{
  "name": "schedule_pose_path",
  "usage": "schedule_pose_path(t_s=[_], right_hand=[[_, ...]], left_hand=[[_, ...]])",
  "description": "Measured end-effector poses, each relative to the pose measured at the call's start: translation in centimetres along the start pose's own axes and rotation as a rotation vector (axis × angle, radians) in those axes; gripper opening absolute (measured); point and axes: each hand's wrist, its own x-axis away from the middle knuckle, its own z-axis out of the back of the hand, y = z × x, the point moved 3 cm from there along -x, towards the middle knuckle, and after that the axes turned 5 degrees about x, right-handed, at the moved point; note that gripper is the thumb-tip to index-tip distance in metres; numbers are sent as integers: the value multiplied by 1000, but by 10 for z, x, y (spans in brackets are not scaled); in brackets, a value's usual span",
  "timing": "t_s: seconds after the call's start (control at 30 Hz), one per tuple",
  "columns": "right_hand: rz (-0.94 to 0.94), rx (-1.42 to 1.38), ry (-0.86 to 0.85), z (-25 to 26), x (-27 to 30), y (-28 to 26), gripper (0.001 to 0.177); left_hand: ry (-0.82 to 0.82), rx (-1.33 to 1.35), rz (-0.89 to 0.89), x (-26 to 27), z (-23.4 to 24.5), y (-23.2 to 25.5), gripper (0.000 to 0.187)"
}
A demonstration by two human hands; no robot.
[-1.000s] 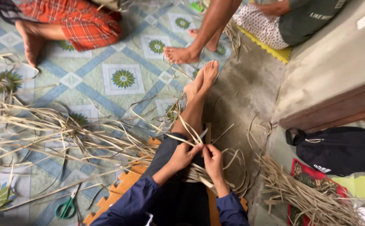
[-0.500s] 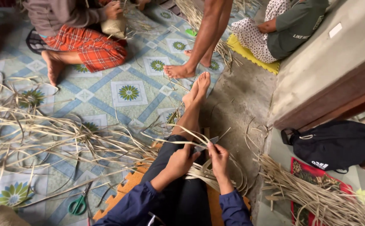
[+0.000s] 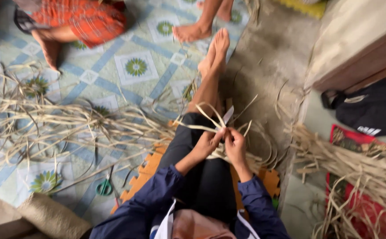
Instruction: The person is weaving a pouch using dried plant fibers, interlacing strips and trimming them with a small knife.
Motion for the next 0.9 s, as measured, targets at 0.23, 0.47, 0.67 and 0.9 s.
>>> schedule_pose_path(t_s=[0.23, 0.47, 0.67, 0.9], right_hand=[[156, 112, -130, 16, -5, -10, 31], [237, 37, -324, 27, -24, 4, 12], [248, -6, -432, 35, -33, 25, 10], [143, 15, -494, 45, -30, 77, 36]], left_hand=[[65, 290, 46, -2, -11, 1, 52], [-97, 497, 217, -11, -6, 30, 58], [-220, 580, 368, -20, 4, 36, 61], [-150, 817, 530, -26, 42, 18, 53]])
